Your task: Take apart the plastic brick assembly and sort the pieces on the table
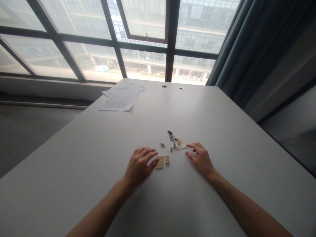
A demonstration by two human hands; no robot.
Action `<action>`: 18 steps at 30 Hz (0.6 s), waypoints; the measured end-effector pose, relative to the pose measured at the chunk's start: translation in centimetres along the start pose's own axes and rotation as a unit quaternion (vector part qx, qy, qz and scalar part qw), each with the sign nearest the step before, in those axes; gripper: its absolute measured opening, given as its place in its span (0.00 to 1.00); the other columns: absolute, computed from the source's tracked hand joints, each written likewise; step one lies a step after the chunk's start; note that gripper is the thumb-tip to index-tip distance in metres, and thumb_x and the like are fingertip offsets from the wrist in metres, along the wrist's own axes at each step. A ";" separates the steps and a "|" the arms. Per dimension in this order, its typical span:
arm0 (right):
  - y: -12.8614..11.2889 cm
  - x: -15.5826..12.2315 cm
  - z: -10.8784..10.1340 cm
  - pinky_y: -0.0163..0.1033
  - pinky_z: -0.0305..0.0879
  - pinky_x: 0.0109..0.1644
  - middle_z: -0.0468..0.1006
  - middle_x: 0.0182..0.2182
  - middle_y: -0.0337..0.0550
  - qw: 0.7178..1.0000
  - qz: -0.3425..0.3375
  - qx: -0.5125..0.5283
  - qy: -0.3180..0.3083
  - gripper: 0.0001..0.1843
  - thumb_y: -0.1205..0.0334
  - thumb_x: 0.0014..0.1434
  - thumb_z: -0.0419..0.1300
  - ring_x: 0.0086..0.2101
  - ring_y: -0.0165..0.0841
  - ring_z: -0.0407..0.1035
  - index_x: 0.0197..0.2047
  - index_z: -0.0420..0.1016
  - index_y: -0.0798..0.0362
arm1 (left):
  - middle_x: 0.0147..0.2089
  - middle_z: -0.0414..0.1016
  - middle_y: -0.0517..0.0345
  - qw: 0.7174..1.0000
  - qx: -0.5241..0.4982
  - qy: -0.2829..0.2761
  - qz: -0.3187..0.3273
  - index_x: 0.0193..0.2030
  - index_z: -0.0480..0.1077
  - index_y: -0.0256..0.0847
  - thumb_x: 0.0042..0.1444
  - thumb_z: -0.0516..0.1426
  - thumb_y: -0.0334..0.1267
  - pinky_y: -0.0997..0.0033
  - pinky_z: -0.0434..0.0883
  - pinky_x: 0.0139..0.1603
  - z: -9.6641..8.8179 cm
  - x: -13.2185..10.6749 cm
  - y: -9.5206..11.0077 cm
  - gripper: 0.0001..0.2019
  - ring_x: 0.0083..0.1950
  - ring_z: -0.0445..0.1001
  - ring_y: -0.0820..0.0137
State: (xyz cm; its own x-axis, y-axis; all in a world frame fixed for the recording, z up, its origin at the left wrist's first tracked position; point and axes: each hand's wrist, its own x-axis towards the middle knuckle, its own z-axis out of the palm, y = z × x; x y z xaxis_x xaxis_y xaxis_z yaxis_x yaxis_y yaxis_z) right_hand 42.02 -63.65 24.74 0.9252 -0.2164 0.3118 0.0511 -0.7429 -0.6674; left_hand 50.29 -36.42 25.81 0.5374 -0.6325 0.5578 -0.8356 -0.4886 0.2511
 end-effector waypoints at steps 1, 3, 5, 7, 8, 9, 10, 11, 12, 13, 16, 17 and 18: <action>0.1 -0.1 0.1 0.40 0.66 0.38 0.73 0.40 0.45 1.000 0.001 0.002 0.011 0.14 0.61 0.56 0.58 0.33 0.33 0.66 0.45 0.75 0.53 | 0.44 0.78 0.53 1.000 0.006 -0.008 -0.029 0.43 0.73 0.41 0.59 0.56 0.41 0.59 0.68 0.47 0.1 0.4 -0.2 0.09 0.45 0.73 0.64; 0.1 -0.1 0.3 0.39 0.66 0.37 0.73 0.39 0.46 0.999 0.005 0.007 0.035 0.13 0.60 0.56 0.58 0.32 0.33 0.65 0.44 0.75 0.53 | 0.45 0.77 0.52 0.997 0.019 -0.029 -0.076 0.44 0.74 0.41 0.58 0.56 0.41 0.57 0.68 0.47 0.4 1.2 -0.6 0.10 0.46 0.73 0.62; -0.1 -0.2 0.5 0.40 0.66 0.37 0.73 0.39 0.45 0.999 0.006 0.008 0.053 0.13 0.60 0.56 0.57 0.31 0.33 0.65 0.44 0.75 0.53 | 0.46 0.77 0.52 0.994 0.033 -0.043 -0.097 0.44 0.74 0.42 0.56 0.57 0.42 0.56 0.69 0.47 0.9 2.2 -1.0 0.11 0.46 0.72 0.60; -0.3 -0.2 0.5 0.40 0.66 0.39 0.73 0.38 0.45 0.998 0.002 0.009 0.064 0.12 0.60 0.56 0.57 0.32 0.33 0.65 0.43 0.75 0.53 | 0.45 0.77 0.52 0.992 0.049 -0.051 -0.102 0.44 0.74 0.43 0.55 0.58 0.42 0.56 0.69 0.46 1.4 3.1 -1.1 0.12 0.46 0.71 0.59; -0.4 -0.3 0.6 0.40 0.66 0.39 0.73 0.38 0.45 0.998 -0.001 0.011 0.066 0.12 0.60 0.56 0.57 0.32 0.34 0.65 0.43 0.75 0.53 | 0.45 0.77 0.52 0.992 0.056 -0.057 -0.102 0.43 0.75 0.43 0.54 0.58 0.43 0.56 0.68 0.45 1.7 3.6 -1.1 0.12 0.46 0.71 0.59; -0.4 -0.3 0.6 0.40 0.66 0.39 0.73 0.38 0.45 0.998 -0.004 0.013 0.067 0.11 0.61 0.56 0.57 0.33 0.34 0.65 0.43 0.75 0.53 | 0.44 0.77 0.52 0.991 0.063 -0.064 -0.103 0.41 0.75 0.43 0.53 0.59 0.43 0.57 0.68 0.45 2.0 4.0 -1.0 0.11 0.45 0.71 0.58; -0.5 -0.4 0.6 0.40 0.66 0.40 0.73 0.39 0.45 0.998 -0.006 0.015 0.068 0.11 0.62 0.57 0.57 0.33 0.34 0.66 0.42 0.75 0.53 | 0.42 0.77 0.52 0.990 0.067 -0.072 -0.104 0.40 0.76 0.44 0.52 0.59 0.44 0.57 0.68 0.44 2.3 4.4 -0.9 0.10 0.45 0.71 0.58; -0.5 -0.4 0.6 0.40 0.66 0.40 0.73 0.39 0.45 0.998 -0.008 0.016 0.068 0.11 0.62 0.57 0.57 0.34 0.35 0.66 0.42 0.75 0.52 | 0.42 0.77 0.52 0.989 0.068 -0.081 -0.104 0.38 0.76 0.44 0.52 0.60 0.44 0.57 0.68 0.44 2.5 4.7 -0.9 0.10 0.44 0.71 0.58; -0.5 -0.5 0.6 0.40 0.66 0.40 0.73 0.39 0.45 0.997 -0.008 0.017 0.070 0.11 0.62 0.57 0.57 0.35 0.35 0.66 0.42 0.75 0.52 | 0.41 0.77 0.53 0.988 0.067 -0.088 -0.105 0.38 0.76 0.44 0.52 0.60 0.45 0.56 0.67 0.44 2.8 5.0 -0.8 0.10 0.44 0.71 0.58; -0.5 -0.5 0.6 0.40 0.66 0.40 0.73 0.39 0.45 0.997 -0.007 0.018 0.072 0.11 0.62 0.57 0.57 0.35 0.35 0.66 0.42 0.75 0.52 | 0.41 0.77 0.53 0.988 0.064 -0.093 -0.107 0.37 0.76 0.44 0.52 0.59 0.45 0.56 0.67 0.45 3.0 5.2 -0.7 0.09 0.45 0.70 0.58; -0.4 -0.4 0.7 0.40 0.66 0.40 0.73 0.39 0.45 0.997 -0.001 0.022 0.074 0.11 0.63 0.56 0.57 0.35 0.35 0.66 0.42 0.75 0.52 | 0.42 0.76 0.53 0.989 0.051 -0.085 -0.112 0.37 0.76 0.44 0.55 0.58 0.44 0.54 0.65 0.47 3.8 5.7 -0.6 0.09 0.45 0.70 0.58; -0.3 -0.4 0.8 0.40 0.66 0.40 0.73 0.39 0.45 0.997 0.001 0.023 0.075 0.11 0.63 0.56 0.57 0.35 0.35 0.66 0.42 0.75 0.52 | 0.42 0.76 0.53 0.989 0.047 -0.080 -0.115 0.36 0.76 0.44 0.56 0.57 0.44 0.54 0.65 0.47 4.0 5.9 -0.6 0.09 0.46 0.70 0.58; -0.3 -0.3 0.8 0.40 0.66 0.40 0.73 0.39 0.45 0.997 0.002 0.024 0.075 0.11 0.63 0.56 0.57 0.35 0.35 0.66 0.42 0.75 0.52 | 0.42 0.76 0.52 0.989 0.044 -0.075 -0.117 0.36 0.76 0.44 0.56 0.57 0.43 0.54 0.65 0.47 4.3 6.0 -0.6 0.09 0.46 0.69 0.58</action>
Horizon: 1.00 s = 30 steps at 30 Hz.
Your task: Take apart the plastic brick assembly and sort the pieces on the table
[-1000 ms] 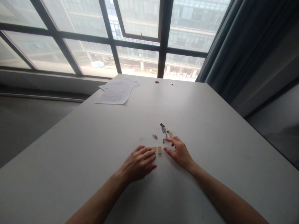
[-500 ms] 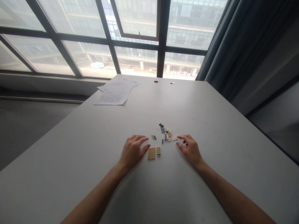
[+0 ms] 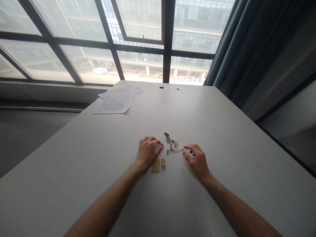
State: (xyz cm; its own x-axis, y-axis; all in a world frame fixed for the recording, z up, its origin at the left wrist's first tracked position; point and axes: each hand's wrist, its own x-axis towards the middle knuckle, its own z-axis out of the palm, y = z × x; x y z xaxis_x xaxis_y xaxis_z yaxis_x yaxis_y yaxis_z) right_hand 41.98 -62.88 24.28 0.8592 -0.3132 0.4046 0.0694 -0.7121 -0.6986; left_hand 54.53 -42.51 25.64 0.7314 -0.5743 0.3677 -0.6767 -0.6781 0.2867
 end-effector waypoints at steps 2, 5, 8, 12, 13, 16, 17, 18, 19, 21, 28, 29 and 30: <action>0.1 0.0 0.0 0.40 0.66 0.40 0.73 0.38 0.45 1.000 0.000 0.002 0.002 0.11 0.63 0.56 0.57 0.35 0.35 0.66 0.42 0.75 0.52 | 0.43 0.76 0.52 1.000 -0.004 0.005 -0.004 0.36 0.76 0.44 0.56 0.57 0.43 0.53 0.65 0.48 0.4 0.4 0.2 0.08 0.47 0.69 0.58; 0.1 0.0 0.1 0.40 0.66 0.40 0.73 0.38 0.45 1.000 -0.001 0.000 0.005 0.10 0.62 0.56 0.57 0.35 0.35 0.66 0.42 0.75 0.52 | 0.45 0.75 0.51 1.000 -0.005 0.007 -0.001 0.40 0.76 0.43 0.56 0.57 0.42 0.52 0.64 0.49 0.8 1.4 0.8 0.09 0.48 0.68 0.56; 0.0 0.0 0.1 0.41 0.66 0.40 0.74 0.38 0.45 1.000 -0.002 -0.002 0.006 0.10 0.63 0.56 0.57 0.35 0.36 0.66 0.42 0.75 0.52 | 0.48 0.74 0.52 1.000 -0.017 -0.004 0.025 0.44 0.75 0.44 0.55 0.58 0.42 0.54 0.65 0.51 0.9 2.6 1.8 0.12 0.50 0.67 0.58; -0.2 0.0 0.1 0.40 0.65 0.41 0.74 0.38 0.44 1.000 0.005 0.005 0.004 0.10 0.63 0.56 0.57 0.35 0.35 0.67 0.41 0.75 0.52 | 0.50 0.73 0.53 0.993 -0.026 -0.066 0.094 0.45 0.75 0.47 0.51 0.60 0.42 0.53 0.64 0.51 1.1 3.9 3.4 0.14 0.53 0.66 0.56; -0.2 0.0 0.1 0.40 0.65 0.41 0.74 0.38 0.44 1.000 0.007 0.006 0.004 0.10 0.63 0.56 0.57 0.35 0.35 0.67 0.41 0.75 0.52 | 0.49 0.74 0.52 0.992 -0.025 -0.076 0.102 0.44 0.76 0.47 0.51 0.61 0.41 0.53 0.64 0.50 1.2 4.1 3.7 0.13 0.52 0.66 0.55; -0.2 0.0 0.1 0.40 0.65 0.41 0.74 0.38 0.44 1.000 0.010 0.009 0.004 0.10 0.63 0.56 0.57 0.36 0.35 0.67 0.41 0.75 0.52 | 0.46 0.75 0.52 0.990 -0.026 -0.080 0.109 0.38 0.77 0.46 0.51 0.60 0.39 0.52 0.64 0.50 1.7 4.4 4.4 0.08 0.51 0.67 0.55; -0.2 0.0 0.1 0.40 0.65 0.41 0.74 0.37 0.44 1.000 0.009 0.009 0.004 0.10 0.63 0.56 0.57 0.36 0.35 0.66 0.41 0.75 0.52 | 0.45 0.75 0.52 0.990 -0.029 -0.078 0.110 0.37 0.77 0.45 0.52 0.59 0.38 0.53 0.64 0.50 1.8 4.4 4.5 0.07 0.50 0.67 0.56; -0.2 0.0 0.1 0.40 0.65 0.41 0.74 0.37 0.44 1.000 0.009 0.010 0.004 0.10 0.63 0.56 0.57 0.36 0.36 0.66 0.41 0.75 0.52 | 0.45 0.76 0.52 0.990 -0.033 -0.076 0.111 0.36 0.77 0.45 0.53 0.58 0.37 0.53 0.63 0.50 1.9 4.4 4.6 0.06 0.50 0.67 0.57; -0.2 0.0 0.1 0.40 0.65 0.41 0.73 0.37 0.44 1.000 0.008 0.010 0.004 0.10 0.63 0.56 0.57 0.36 0.36 0.66 0.41 0.75 0.52 | 0.45 0.76 0.53 0.990 -0.037 -0.075 0.112 0.36 0.77 0.45 0.53 0.58 0.37 0.53 0.63 0.50 1.9 4.5 4.7 0.06 0.50 0.68 0.57; -0.3 0.0 0.1 0.40 0.65 0.41 0.73 0.37 0.44 1.000 0.008 0.011 0.004 0.10 0.64 0.56 0.57 0.36 0.35 0.66 0.41 0.76 0.52 | 0.44 0.77 0.53 0.990 -0.047 -0.072 0.115 0.34 0.77 0.44 0.54 0.57 0.35 0.54 0.63 0.51 1.9 4.6 4.8 0.06 0.49 0.68 0.59; -0.2 0.1 0.0 0.40 0.65 0.41 0.74 0.36 0.44 1.000 0.008 0.023 0.004 0.09 0.63 0.56 0.57 0.35 0.35 0.66 0.40 0.76 0.52 | 0.35 0.78 0.57 0.990 -0.093 -0.049 0.095 0.31 0.76 0.42 0.53 0.60 0.33 0.59 0.64 0.50 0.6 4.3 4.9 0.03 0.43 0.72 0.63; -0.1 0.2 0.0 0.40 0.65 0.40 0.74 0.36 0.44 1.000 0.006 0.027 0.005 0.09 0.63 0.56 0.57 0.35 0.35 0.67 0.40 0.76 0.52 | 0.35 0.78 0.57 0.990 -0.102 -0.040 0.086 0.32 0.75 0.42 0.54 0.60 0.34 0.61 0.65 0.49 0.3 3.8 4.8 0.03 0.42 0.72 0.65; -0.1 0.2 -0.1 0.40 0.65 0.40 0.75 0.36 0.44 0.999 0.003 0.033 0.006 0.09 0.63 0.56 0.57 0.35 0.35 0.67 0.40 0.76 0.53 | 0.34 0.78 0.57 0.990 -0.119 -0.028 0.075 0.33 0.75 0.42 0.54 0.60 0.35 0.63 0.66 0.47 -0.2 3.3 4.7 0.02 0.41 0.73 0.66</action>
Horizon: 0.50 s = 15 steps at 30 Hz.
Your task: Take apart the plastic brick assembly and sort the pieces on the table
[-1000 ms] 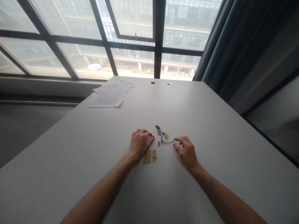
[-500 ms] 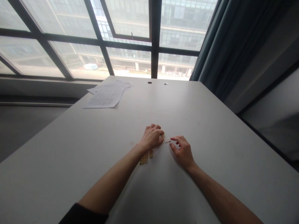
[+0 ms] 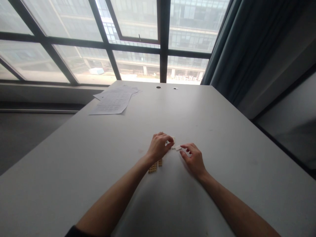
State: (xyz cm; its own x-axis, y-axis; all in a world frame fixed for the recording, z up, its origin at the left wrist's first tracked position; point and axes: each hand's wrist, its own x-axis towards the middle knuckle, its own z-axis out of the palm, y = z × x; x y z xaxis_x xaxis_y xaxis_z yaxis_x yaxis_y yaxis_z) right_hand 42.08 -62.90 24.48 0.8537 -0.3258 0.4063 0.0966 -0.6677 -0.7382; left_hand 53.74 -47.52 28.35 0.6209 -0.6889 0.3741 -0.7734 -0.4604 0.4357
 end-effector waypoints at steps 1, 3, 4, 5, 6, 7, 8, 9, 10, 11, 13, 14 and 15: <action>-0.1 0.0 0.0 0.40 0.65 0.40 0.75 0.36 0.44 1.000 -0.001 0.006 0.001 0.09 0.63 0.56 0.58 0.35 0.35 0.67 0.40 0.76 0.53 | 0.34 0.78 0.58 1.000 -0.021 0.015 -0.010 0.34 0.75 0.42 0.54 0.60 0.35 0.66 0.68 0.46 -0.4 -0.7 0.1 0.02 0.40 0.73 0.68; -0.5 -0.2 0.0 0.39 0.66 0.39 0.76 0.35 0.44 1.000 0.006 0.029 -0.003 0.09 0.62 0.56 0.59 0.34 0.34 0.67 0.40 0.76 0.52 | 0.34 0.78 0.59 0.993 -0.100 0.057 -0.040 0.34 0.75 0.42 0.54 0.61 0.36 0.70 0.69 0.43 -1.2 -2.4 0.3 0.03 0.38 0.74 0.70; -0.9 -0.3 0.1 0.39 0.67 0.39 0.76 0.35 0.43 0.999 0.013 0.049 -0.011 0.09 0.62 0.56 0.59 0.33 0.34 0.68 0.40 0.76 0.52 | 0.34 0.78 0.59 0.987 -0.132 0.070 -0.055 0.35 0.75 0.42 0.54 0.61 0.37 0.71 0.69 0.42 -1.5 -3.3 0.4 0.03 0.38 0.74 0.70; -1.4 -0.6 0.2 0.39 0.67 0.38 0.77 0.35 0.43 0.997 0.020 0.076 -0.025 0.10 0.62 0.55 0.60 0.32 0.33 0.68 0.41 0.75 0.52 | 0.34 0.78 0.59 0.982 -0.158 0.081 -0.071 0.35 0.75 0.42 0.53 0.61 0.38 0.72 0.70 0.42 -1.8 -4.3 0.5 0.04 0.37 0.74 0.71; -1.9 -0.8 0.4 0.38 0.68 0.38 0.77 0.35 0.42 0.993 0.025 0.108 -0.046 0.11 0.62 0.55 0.61 0.31 0.32 0.69 0.43 0.75 0.51 | 0.34 0.78 0.60 0.977 -0.177 0.081 -0.088 0.36 0.75 0.42 0.53 0.62 0.39 0.72 0.70 0.41 -1.9 -5.1 0.7 0.06 0.36 0.74 0.71; -2.5 -1.1 0.6 0.38 0.68 0.38 0.77 0.35 0.41 0.988 0.024 0.138 -0.070 0.13 0.63 0.55 0.61 0.31 0.31 0.69 0.45 0.74 0.51 | 0.33 0.77 0.60 0.972 -0.195 0.076 -0.103 0.36 0.75 0.42 0.52 0.62 0.40 0.72 0.70 0.40 -2.1 -5.9 0.9 0.06 0.34 0.74 0.72; -3.0 -1.4 0.9 0.37 0.69 0.39 0.78 0.35 0.40 0.982 0.017 0.163 -0.094 0.14 0.64 0.54 0.62 0.31 0.31 0.70 0.46 0.73 0.51 | 0.31 0.77 0.61 0.968 -0.213 0.069 -0.117 0.36 0.74 0.41 0.51 0.63 0.40 0.73 0.71 0.38 -2.1 -6.6 1.0 0.07 0.33 0.74 0.72; -3.5 -1.7 1.1 0.37 0.69 0.39 0.78 0.34 0.40 0.978 0.005 0.176 -0.113 0.15 0.65 0.54 0.62 0.31 0.30 0.71 0.47 0.73 0.50 | 0.30 0.77 0.62 0.963 -0.227 0.060 -0.130 0.34 0.73 0.41 0.51 0.63 0.40 0.74 0.71 0.36 -2.2 -7.1 1.2 0.07 0.31 0.74 0.72; -3.9 -2.0 1.4 0.36 0.69 0.40 0.79 0.34 0.39 0.976 -0.010 0.176 -0.126 0.16 0.66 0.53 0.62 0.31 0.30 0.71 0.47 0.73 0.50 | 0.28 0.76 0.62 0.959 -0.240 0.051 -0.140 0.33 0.73 0.40 0.50 0.63 0.40 0.74 0.70 0.34 -2.2 -7.5 1.4 0.07 0.30 0.74 0.73; -4.2 -2.2 1.6 0.36 0.69 0.40 0.79 0.33 0.38 0.977 -0.026 0.169 -0.131 0.16 0.67 0.53 0.63 0.31 0.30 0.72 0.47 0.73 0.50 | 0.28 0.76 0.62 0.956 -0.250 0.044 -0.147 0.32 0.72 0.39 0.51 0.63 0.39 0.75 0.70 0.33 -2.1 -7.8 1.5 0.06 0.29 0.73 0.73; -4.5 -2.5 1.9 0.36 0.68 0.41 0.79 0.31 0.37 0.980 -0.047 0.146 -0.126 0.16 0.67 0.54 0.62 0.31 0.30 0.72 0.47 0.73 0.49 | 0.27 0.76 0.61 0.953 -0.261 0.033 -0.151 0.30 0.72 0.39 0.51 0.62 0.40 0.75 0.70 0.32 -2.0 -8.0 1.7 0.07 0.29 0.73 0.73; -4.5 -2.6 2.0 0.36 0.68 0.41 0.79 0.31 0.37 0.982 -0.054 0.136 -0.122 0.16 0.67 0.55 0.62 0.31 0.30 0.72 0.48 0.73 0.49 | 0.28 0.76 0.61 0.953 -0.263 0.031 -0.148 0.30 0.72 0.39 0.52 0.62 0.40 0.75 0.70 0.33 -1.9 -8.0 1.7 0.07 0.29 0.74 0.73; -4.4 -2.5 2.0 0.36 0.68 0.41 0.79 0.32 0.38 0.982 -0.063 0.128 -0.121 0.15 0.66 0.56 0.62 0.31 0.30 0.72 0.48 0.73 0.49 | 0.28 0.77 0.61 0.954 -0.261 0.032 -0.141 0.30 0.73 0.39 0.52 0.62 0.40 0.74 0.70 0.34 -1.9 -8.0 1.7 0.07 0.30 0.74 0.72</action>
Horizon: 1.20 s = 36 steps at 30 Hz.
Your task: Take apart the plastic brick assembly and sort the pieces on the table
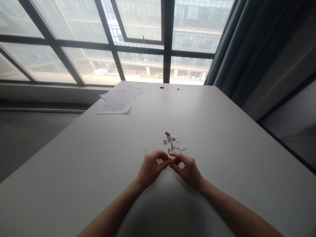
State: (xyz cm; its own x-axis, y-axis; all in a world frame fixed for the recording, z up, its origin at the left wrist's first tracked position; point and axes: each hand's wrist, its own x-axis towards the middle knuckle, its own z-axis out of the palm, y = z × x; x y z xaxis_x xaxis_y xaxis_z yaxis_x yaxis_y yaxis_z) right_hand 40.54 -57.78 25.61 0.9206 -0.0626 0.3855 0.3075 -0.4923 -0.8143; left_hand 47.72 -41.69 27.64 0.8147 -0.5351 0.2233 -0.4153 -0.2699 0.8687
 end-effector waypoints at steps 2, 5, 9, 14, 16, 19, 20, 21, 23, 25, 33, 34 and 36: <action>0.5 0.4 -0.4 0.36 0.68 0.41 0.79 0.33 0.39 0.999 -0.020 -0.025 -0.007 0.14 0.66 0.57 0.61 0.31 0.31 0.72 0.47 0.74 0.48 | 0.30 0.77 0.60 0.999 0.020 0.004 0.025 0.32 0.74 0.41 0.53 0.61 0.40 0.73 0.70 0.37 -0.3 0.2 -0.2 0.06 0.33 0.74 0.72; 1.8 1.6 -1.6 0.38 0.67 0.41 0.79 0.34 0.41 0.996 -0.026 -0.090 -0.009 0.12 0.66 0.58 0.60 0.32 0.32 0.71 0.46 0.75 0.49 | 0.33 0.77 0.58 0.996 0.064 0.022 0.064 0.33 0.75 0.42 0.54 0.60 0.41 0.70 0.69 0.40 -1.5 0.4 -1.2 0.06 0.37 0.73 0.70; 4.2 4.0 -3.6 0.43 0.65 0.46 0.77 0.33 0.44 0.974 0.035 -0.222 0.000 0.10 0.63 0.56 0.63 0.37 0.37 0.69 0.43 0.76 0.52 | 0.36 0.77 0.57 0.991 0.095 0.069 0.063 0.34 0.74 0.42 0.56 0.58 0.42 0.68 0.69 0.40 -3.9 0.2 -3.3 0.08 0.38 0.72 0.69; 5.8 6.0 -3.7 0.44 0.61 0.52 0.74 0.40 0.46 0.959 0.067 -0.275 -0.020 0.12 0.59 0.55 0.63 0.44 0.39 0.65 0.44 0.78 0.52 | 0.36 0.77 0.56 0.985 0.124 0.117 0.040 0.33 0.74 0.41 0.57 0.57 0.44 0.67 0.69 0.41 -5.4 -0.3 -5.7 0.10 0.40 0.73 0.67; 5.7 6.2 -3.2 0.44 0.60 0.53 0.73 0.41 0.47 0.959 0.076 -0.273 -0.014 0.15 0.57 0.55 0.63 0.45 0.39 0.64 0.46 0.77 0.52 | 0.37 0.77 0.55 0.984 0.123 0.124 0.041 0.33 0.74 0.41 0.57 0.56 0.44 0.66 0.70 0.43 -5.4 -0.3 -6.1 0.10 0.41 0.73 0.66; 5.1 6.3 -2.4 0.46 0.58 0.55 0.72 0.46 0.48 0.960 0.044 -0.272 -0.038 0.21 0.57 0.52 0.66 0.47 0.40 0.63 0.50 0.75 0.51 | 0.38 0.77 0.55 0.984 0.111 0.127 0.054 0.34 0.74 0.41 0.57 0.56 0.43 0.65 0.70 0.46 -5.1 -0.4 -6.1 0.09 0.42 0.73 0.66; 4.9 6.4 -2.2 0.46 0.57 0.56 0.71 0.47 0.47 0.960 0.031 -0.272 -0.057 0.22 0.58 0.52 0.66 0.48 0.40 0.62 0.50 0.75 0.51 | 0.38 0.77 0.55 0.984 0.109 0.125 0.059 0.34 0.74 0.41 0.57 0.56 0.42 0.65 0.70 0.46 -5.0 -0.4 -6.1 0.09 0.42 0.73 0.67; 4.7 6.4 -2.0 0.46 0.57 0.56 0.71 0.47 0.47 0.959 0.021 -0.272 -0.073 0.21 0.59 0.51 0.67 0.49 0.40 0.61 0.50 0.75 0.50 | 0.39 0.76 0.55 0.984 0.109 0.123 0.065 0.35 0.74 0.41 0.57 0.56 0.41 0.65 0.70 0.47 -4.9 -0.4 -6.0 0.08 0.42 0.73 0.67; 4.5 6.5 -1.7 0.47 0.56 0.56 0.72 0.46 0.46 0.960 0.016 -0.266 -0.086 0.19 0.61 0.51 0.66 0.49 0.40 0.61 0.48 0.76 0.49 | 0.39 0.76 0.55 0.983 0.115 0.118 0.079 0.35 0.74 0.41 0.58 0.57 0.40 0.65 0.70 0.47 -4.8 -0.5 -5.8 0.07 0.42 0.73 0.67; 4.3 6.6 -1.6 0.47 0.55 0.57 0.72 0.46 0.46 0.968 0.023 -0.238 -0.073 0.16 0.63 0.51 0.66 0.49 0.40 0.61 0.46 0.77 0.50 | 0.38 0.76 0.55 0.980 0.127 0.116 0.102 0.35 0.73 0.41 0.58 0.57 0.38 0.66 0.70 0.46 -4.7 -0.6 -5.5 0.06 0.42 0.73 0.67; 0.5 4.0 -0.7 0.37 0.64 0.35 0.75 0.36 0.46 0.883 0.289 0.364 -0.065 0.22 0.44 0.57 0.58 0.30 0.31 0.66 0.42 0.76 0.54 | 0.42 0.76 0.53 0.951 0.171 0.130 0.224 0.46 0.72 0.43 0.57 0.59 0.36 0.63 0.70 0.47 -3.0 -0.1 -1.5 0.10 0.43 0.71 0.66; -0.1 3.6 -0.6 0.36 0.64 0.34 0.76 0.36 0.46 0.845 0.318 0.424 -0.069 0.22 0.43 0.57 0.58 0.29 0.30 0.66 0.39 0.76 0.54 | 0.42 0.76 0.53 0.949 0.168 0.132 0.231 0.46 0.72 0.43 0.56 0.59 0.36 0.63 0.70 0.47 -2.6 0.0 -0.8 0.10 0.43 0.71 0.67; -1.0 3.1 -0.3 0.35 0.63 0.31 0.75 0.33 0.45 0.794 0.353 0.491 -0.063 0.21 0.43 0.56 0.59 0.27 0.29 0.65 0.33 0.75 0.54 | 0.40 0.77 0.54 0.949 0.160 0.132 0.240 0.43 0.74 0.44 0.57 0.59 0.36 0.63 0.71 0.46 -1.9 0.4 0.4 0.07 0.42 0.71 0.67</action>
State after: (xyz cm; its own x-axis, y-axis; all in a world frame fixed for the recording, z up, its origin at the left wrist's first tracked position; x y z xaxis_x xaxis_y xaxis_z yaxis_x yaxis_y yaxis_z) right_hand 43.02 -57.77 27.81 0.9449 0.0956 -0.3132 -0.3129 0.5455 -0.7775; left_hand 48.67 -40.49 28.89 0.5567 -0.4502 0.6982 -0.8307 -0.2973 0.4706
